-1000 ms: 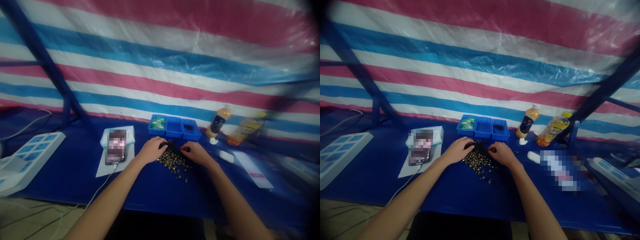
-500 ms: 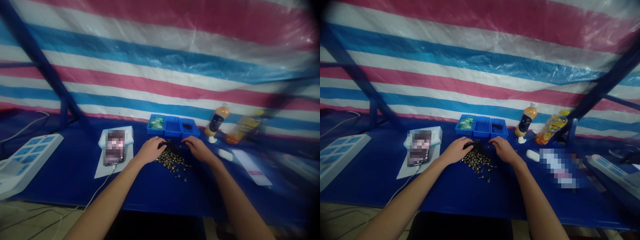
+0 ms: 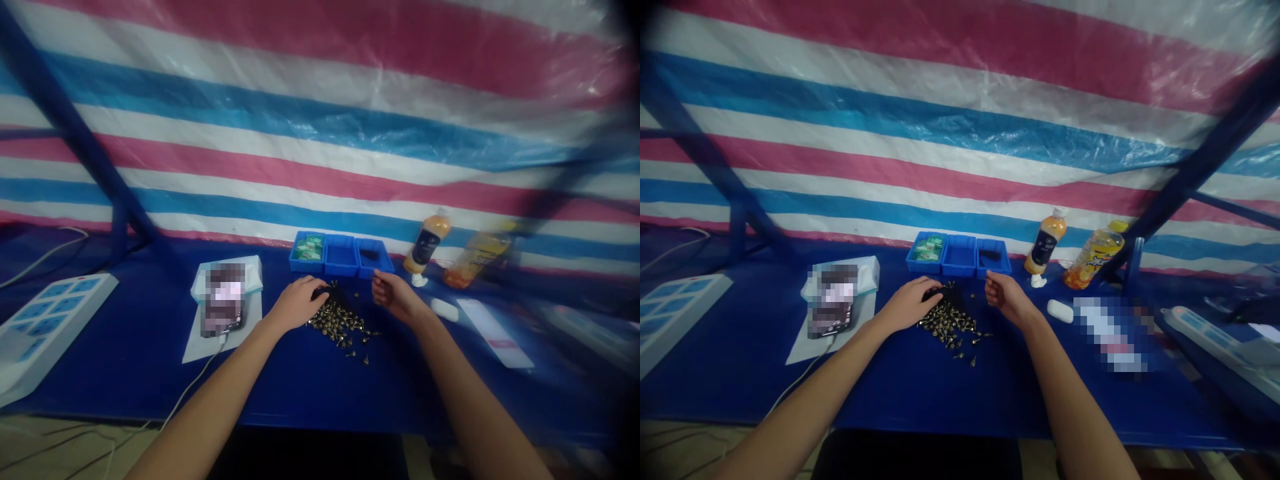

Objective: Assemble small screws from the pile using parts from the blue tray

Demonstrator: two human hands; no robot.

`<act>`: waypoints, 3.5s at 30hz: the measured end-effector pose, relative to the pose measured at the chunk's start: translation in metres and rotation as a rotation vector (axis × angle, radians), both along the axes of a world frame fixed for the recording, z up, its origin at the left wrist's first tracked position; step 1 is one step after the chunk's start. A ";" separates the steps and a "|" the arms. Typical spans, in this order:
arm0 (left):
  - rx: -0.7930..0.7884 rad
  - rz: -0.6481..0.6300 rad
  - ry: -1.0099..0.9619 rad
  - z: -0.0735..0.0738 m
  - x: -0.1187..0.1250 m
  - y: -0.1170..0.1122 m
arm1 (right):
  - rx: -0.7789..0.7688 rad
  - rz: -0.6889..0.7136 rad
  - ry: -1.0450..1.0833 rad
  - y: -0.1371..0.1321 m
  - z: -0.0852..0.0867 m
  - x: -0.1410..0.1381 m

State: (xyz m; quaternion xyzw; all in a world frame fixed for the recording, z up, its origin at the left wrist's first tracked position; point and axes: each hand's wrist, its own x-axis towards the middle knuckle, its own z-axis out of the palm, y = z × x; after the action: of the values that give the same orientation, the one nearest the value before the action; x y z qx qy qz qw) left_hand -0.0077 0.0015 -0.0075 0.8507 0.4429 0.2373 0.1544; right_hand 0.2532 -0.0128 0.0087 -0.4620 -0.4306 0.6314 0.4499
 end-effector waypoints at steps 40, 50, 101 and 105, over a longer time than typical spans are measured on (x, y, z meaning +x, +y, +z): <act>0.011 0.004 0.007 -0.002 -0.003 0.002 | 0.636 0.388 -1.042 -0.012 -0.004 -0.006; 0.019 -0.006 0.015 -0.004 -0.001 0.001 | 0.676 0.352 -1.069 -0.010 -0.006 -0.010; 0.039 0.003 0.030 -0.008 -0.003 0.004 | 0.655 0.365 -0.995 -0.007 -0.009 -0.004; 0.033 0.002 0.026 -0.008 -0.003 0.004 | 0.678 0.378 -1.025 -0.005 -0.012 -0.003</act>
State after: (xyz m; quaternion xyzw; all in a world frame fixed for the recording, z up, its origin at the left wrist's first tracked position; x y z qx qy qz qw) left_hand -0.0105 0.0056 -0.0159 0.8557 0.4416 0.2336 0.1346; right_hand 0.2506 -0.0176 -0.0034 -0.4534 -0.8408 0.2275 0.1889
